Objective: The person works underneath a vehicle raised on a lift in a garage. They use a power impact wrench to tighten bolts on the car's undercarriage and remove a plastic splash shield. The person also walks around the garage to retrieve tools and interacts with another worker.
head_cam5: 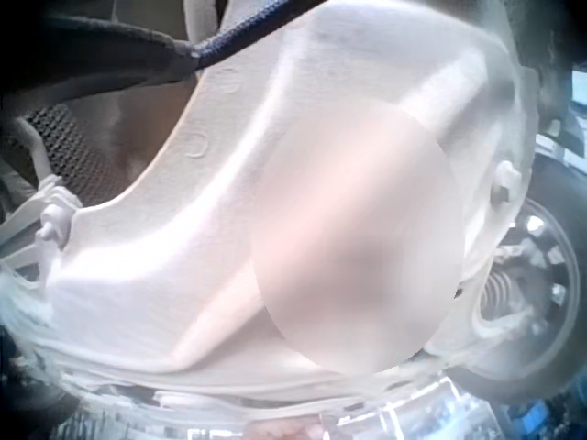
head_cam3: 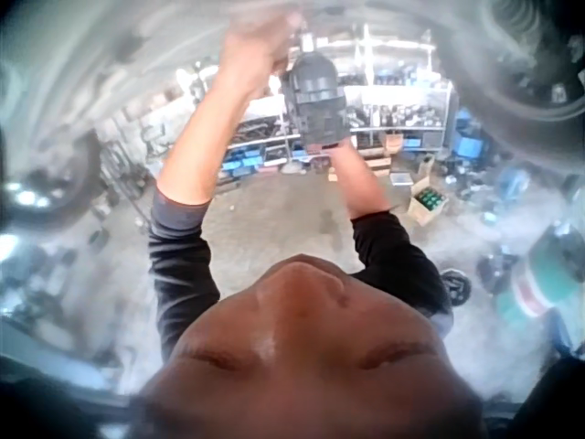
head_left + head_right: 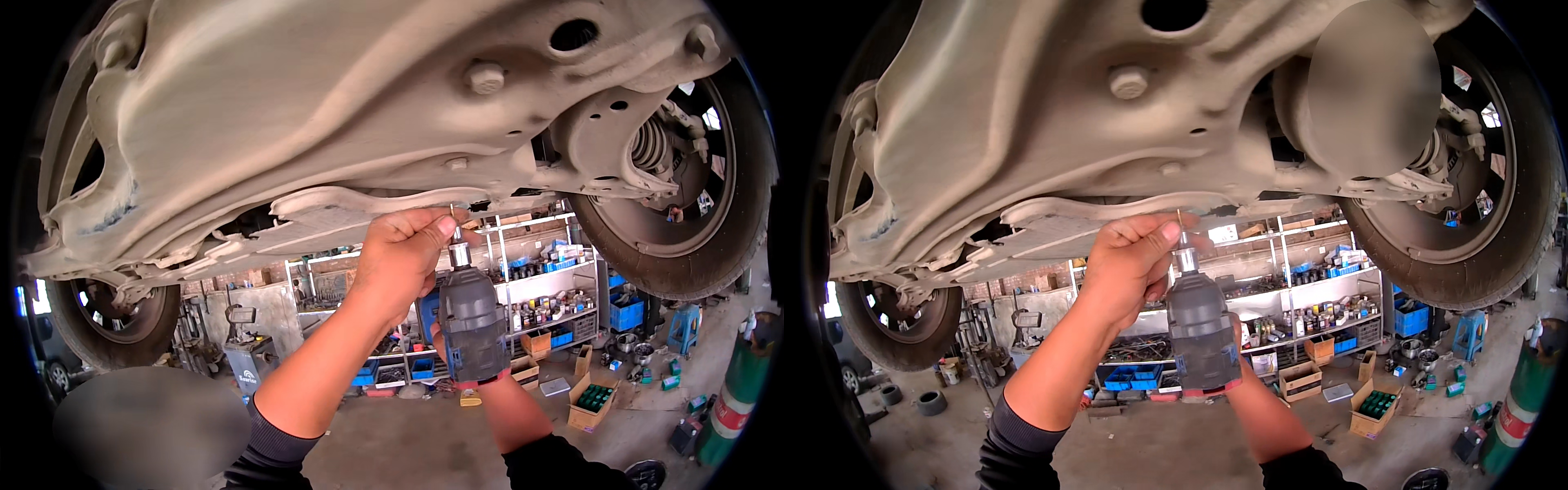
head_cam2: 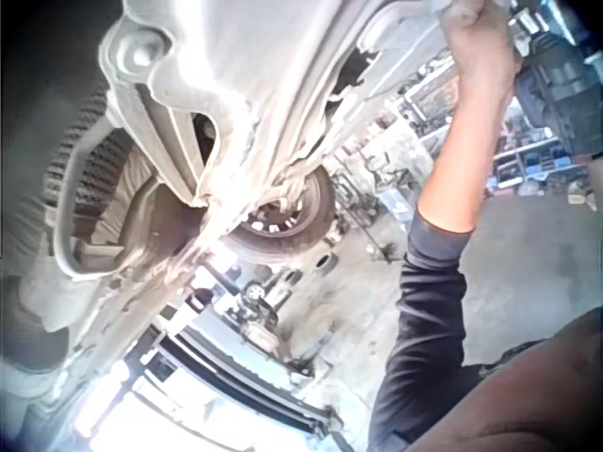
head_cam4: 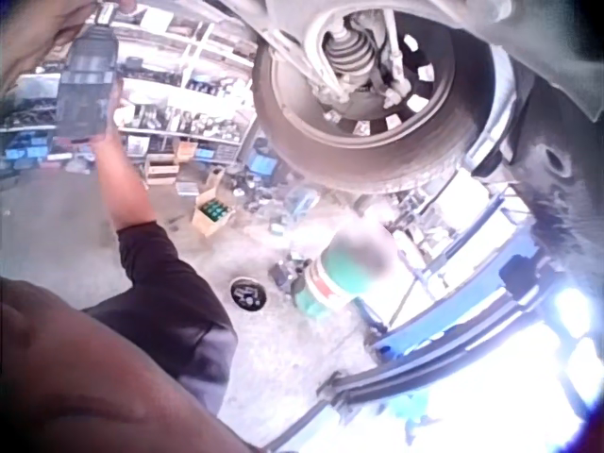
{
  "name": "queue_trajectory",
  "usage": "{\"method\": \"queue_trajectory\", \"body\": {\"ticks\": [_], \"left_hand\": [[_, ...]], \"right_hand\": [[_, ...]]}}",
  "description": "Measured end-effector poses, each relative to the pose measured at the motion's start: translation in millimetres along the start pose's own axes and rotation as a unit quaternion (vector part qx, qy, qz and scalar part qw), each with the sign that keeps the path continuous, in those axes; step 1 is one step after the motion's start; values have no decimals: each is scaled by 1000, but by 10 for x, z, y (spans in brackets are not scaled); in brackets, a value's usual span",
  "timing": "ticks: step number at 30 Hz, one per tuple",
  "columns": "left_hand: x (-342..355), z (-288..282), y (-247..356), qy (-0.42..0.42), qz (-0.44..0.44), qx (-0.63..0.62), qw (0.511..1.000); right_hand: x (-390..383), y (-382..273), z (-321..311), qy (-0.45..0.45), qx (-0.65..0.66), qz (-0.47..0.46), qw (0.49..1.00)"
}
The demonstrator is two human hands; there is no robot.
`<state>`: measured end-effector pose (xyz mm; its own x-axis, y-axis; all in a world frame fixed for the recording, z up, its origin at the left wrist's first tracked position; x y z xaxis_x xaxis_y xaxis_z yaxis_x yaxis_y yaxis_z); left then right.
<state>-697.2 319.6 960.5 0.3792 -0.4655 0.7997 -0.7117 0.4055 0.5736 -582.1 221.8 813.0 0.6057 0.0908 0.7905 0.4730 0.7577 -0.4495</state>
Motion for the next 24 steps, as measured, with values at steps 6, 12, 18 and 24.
{"method": "queue_trajectory", "body": {"ticks": [6,12,18,24], "left_hand": [[-21,44,65,13,8,11,1000],[26,58,-12,-8,21,8,1000],[109,82,46,3,50,-11,999],[127,80,54,7,65,-22,998]], "right_hand": [[-39,-237,156,47,-404,-173,897],[34,-14,-63,20,-77,-31,996],[115,-292,352,-39,-9,-52,998],[100,-447,257,-14,-167,-140,976]]}}
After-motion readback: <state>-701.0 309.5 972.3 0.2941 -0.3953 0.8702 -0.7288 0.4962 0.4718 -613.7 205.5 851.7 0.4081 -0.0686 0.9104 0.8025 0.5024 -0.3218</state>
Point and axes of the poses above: each hand's wrist, its own x-axis towards the middle knuckle, its own z-axis out of the palm, y = z × x, the point moved 10 cm from there along x, towards the middle knuckle, and after that the axes turned 2 degrees about z, right-handed, at the moved point
